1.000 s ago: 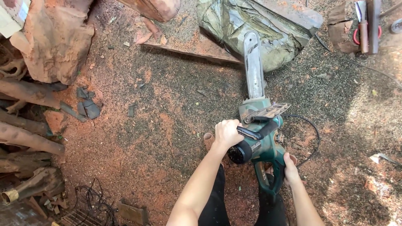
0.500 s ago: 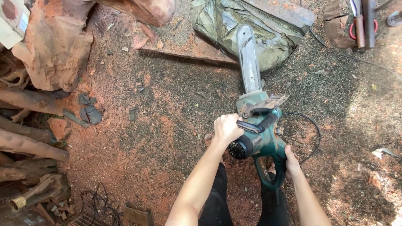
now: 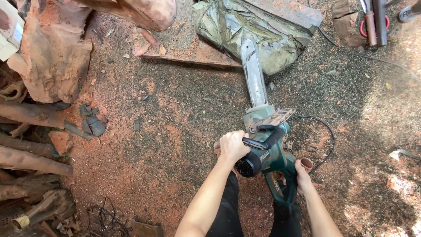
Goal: Using an electric chainsaw to cut and shape a large piece of wood
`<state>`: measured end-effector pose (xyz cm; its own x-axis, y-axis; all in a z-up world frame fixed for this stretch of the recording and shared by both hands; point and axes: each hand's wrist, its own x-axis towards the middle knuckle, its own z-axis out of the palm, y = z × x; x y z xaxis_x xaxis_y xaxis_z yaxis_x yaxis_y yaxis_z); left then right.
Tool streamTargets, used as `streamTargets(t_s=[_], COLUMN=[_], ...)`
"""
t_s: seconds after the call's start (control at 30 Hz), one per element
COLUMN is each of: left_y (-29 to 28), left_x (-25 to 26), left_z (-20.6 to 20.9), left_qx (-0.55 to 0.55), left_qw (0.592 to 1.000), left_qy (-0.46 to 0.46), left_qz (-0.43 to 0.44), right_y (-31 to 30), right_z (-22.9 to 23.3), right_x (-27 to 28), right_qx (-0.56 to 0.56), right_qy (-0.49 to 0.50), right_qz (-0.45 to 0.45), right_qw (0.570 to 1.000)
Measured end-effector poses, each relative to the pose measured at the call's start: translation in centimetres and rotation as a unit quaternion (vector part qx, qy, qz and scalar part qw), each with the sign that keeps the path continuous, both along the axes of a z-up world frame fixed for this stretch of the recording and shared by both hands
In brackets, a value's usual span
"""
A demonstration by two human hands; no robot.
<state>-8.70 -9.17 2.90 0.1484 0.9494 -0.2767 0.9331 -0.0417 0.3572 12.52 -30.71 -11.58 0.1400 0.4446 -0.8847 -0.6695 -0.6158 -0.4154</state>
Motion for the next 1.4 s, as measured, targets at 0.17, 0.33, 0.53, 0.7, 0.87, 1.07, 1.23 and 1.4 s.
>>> streamTargets(t_s=[0.17, 0.33, 0.53, 0.7, 0.87, 1.07, 1.23, 1.4], left_y=[0.0, 1.2, 4.2, 2.4, 3.5, 4.2, 4.0, 3.9], left_x=[-0.2, 0.1, 1.4, 0.8, 1.0, 0.7, 0.7, 1.0], left_z=[-0.1, -0.4, 2.2, 0.0, 2.2, 1.6, 1.6, 2.9], left_qx=[-0.005, -0.013, -0.057, -0.053, -0.076, -0.084, -0.095, -0.106], left_qw=[1.0, 1.0, 0.998, 0.998, 0.997, 0.996, 0.995, 0.993], left_qy=[0.001, 0.0, 0.024, 0.01, 0.019, 0.024, 0.024, 0.021], left_qz=[-0.002, 0.003, 0.008, 0.019, 0.028, 0.027, 0.038, 0.038], right_y=[-1.0, 0.8, 3.9, 5.2, 5.3, 6.3, 6.5, 6.0], right_z=[-2.7, -0.6, 3.5, 4.6, 5.2, 6.3, 7.1, 5.9], right_x=[0.6, 0.0, -0.9, -0.5, -0.7, -0.2, 0.3, 0.2], right_qx=[0.01, 0.028, 0.017, -0.004, -0.027, -0.032, -0.026, -0.03], right_qy=[0.023, 0.012, -0.065, -0.068, -0.064, -0.052, -0.048, -0.05], right_qz=[0.007, 0.006, 0.005, 0.004, 0.004, 0.024, 0.036, 0.035], right_qw=[1.0, 1.0, 0.998, 0.998, 0.998, 0.998, 0.998, 0.998])
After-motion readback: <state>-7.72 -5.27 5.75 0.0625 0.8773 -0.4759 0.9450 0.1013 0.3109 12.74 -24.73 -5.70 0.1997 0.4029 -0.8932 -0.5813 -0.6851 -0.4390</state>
